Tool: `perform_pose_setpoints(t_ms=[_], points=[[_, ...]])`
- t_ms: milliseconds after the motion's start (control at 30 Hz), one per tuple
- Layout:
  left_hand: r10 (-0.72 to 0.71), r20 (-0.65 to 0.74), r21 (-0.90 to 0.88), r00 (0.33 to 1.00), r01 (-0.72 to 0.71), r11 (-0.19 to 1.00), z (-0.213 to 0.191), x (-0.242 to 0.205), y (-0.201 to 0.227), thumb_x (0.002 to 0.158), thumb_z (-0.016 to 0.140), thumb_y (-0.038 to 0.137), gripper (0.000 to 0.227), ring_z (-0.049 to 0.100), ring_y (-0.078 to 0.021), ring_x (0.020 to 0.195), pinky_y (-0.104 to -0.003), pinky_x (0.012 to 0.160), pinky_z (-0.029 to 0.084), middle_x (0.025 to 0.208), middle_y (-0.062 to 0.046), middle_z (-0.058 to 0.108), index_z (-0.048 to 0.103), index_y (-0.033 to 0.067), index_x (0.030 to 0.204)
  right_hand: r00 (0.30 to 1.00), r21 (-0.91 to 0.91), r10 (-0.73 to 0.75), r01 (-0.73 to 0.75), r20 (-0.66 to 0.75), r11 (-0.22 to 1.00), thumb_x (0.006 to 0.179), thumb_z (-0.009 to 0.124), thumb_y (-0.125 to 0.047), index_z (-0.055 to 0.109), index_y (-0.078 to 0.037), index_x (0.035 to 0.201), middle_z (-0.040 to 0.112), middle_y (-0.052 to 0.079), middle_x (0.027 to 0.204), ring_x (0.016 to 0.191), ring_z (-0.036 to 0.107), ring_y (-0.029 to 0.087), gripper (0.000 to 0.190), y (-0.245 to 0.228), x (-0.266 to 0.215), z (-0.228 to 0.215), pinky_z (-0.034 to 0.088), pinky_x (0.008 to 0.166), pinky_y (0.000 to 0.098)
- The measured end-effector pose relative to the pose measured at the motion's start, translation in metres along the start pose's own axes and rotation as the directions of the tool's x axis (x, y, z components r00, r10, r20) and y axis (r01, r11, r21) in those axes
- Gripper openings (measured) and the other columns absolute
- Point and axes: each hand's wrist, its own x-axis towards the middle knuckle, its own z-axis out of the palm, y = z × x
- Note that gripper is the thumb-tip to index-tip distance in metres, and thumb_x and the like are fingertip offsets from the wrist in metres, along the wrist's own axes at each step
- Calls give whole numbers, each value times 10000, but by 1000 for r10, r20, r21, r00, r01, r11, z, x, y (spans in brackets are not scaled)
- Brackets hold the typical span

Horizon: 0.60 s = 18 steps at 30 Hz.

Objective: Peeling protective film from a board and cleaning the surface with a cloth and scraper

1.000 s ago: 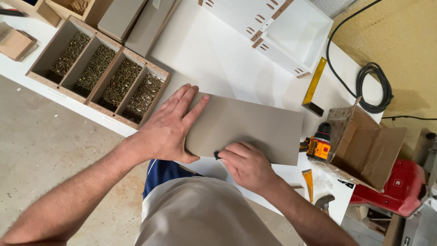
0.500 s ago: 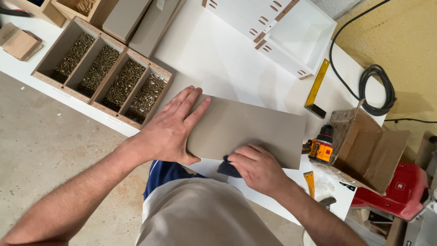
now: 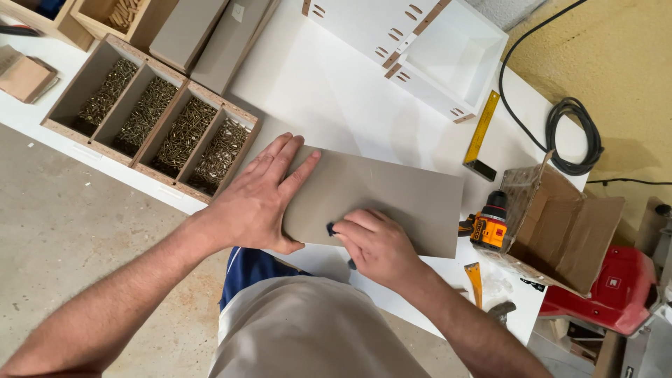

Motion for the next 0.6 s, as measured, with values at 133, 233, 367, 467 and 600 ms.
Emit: perform_pose_setpoints(t_ms=[133,233,367,467,600], points=[[6,-6,28,1000,-6,1000,3,-1,-4,508,927,723,1537,183,-488,1525,-537,1239,209,1620,-336,198,132,46,1637,1000,31,-26,25,14,999,985,575,-16,678,-79,1043,609,32,959,772,586,223,134,5,-8,-7,518,749,353],[-15,25,25,1000,14,1000,5,-3,-2,506,956,717,1561,149,-492,1531,-558,1228,203,1629,-341,163,118,42,1637,998,-10,-13,13,55,1000,975,573,-18,691,-68,1011,627,35,962,813,614,209,133,9,-16,-10,537,830,353],[-9,-4,15,1000,9,1000,4,-3,-1,520,928,692,1509,160,-497,1531,-544,1238,199,1625,-342,185,137,58,1638,999,45,-42,42,-6,998,935,583,32,696,-85,1050,632,27,984,796,608,215,200,2,-5,7,531,775,351],[3,2,9,1000,-3,1000,2,-5,-1,524,933,685,1502,173,-497,1528,-552,1238,206,1627,-342,183,144,47,1633,998,49,-24,21,57,999,946,543,25,690,-85,1050,627,30,978,810,600,226,212,2,-19,-9,517,785,359],[-14,29,34,999,13,999,-4,-3,-1,510,971,669,1564,111,-465,1555,-526,1259,145,1660,-326,118,85,61,1646,986,56,45,-55,162,997,981,636,-127,702,-131,1011,660,4,961,816,634,197,73,-13,-50,-42,509,774,340]])
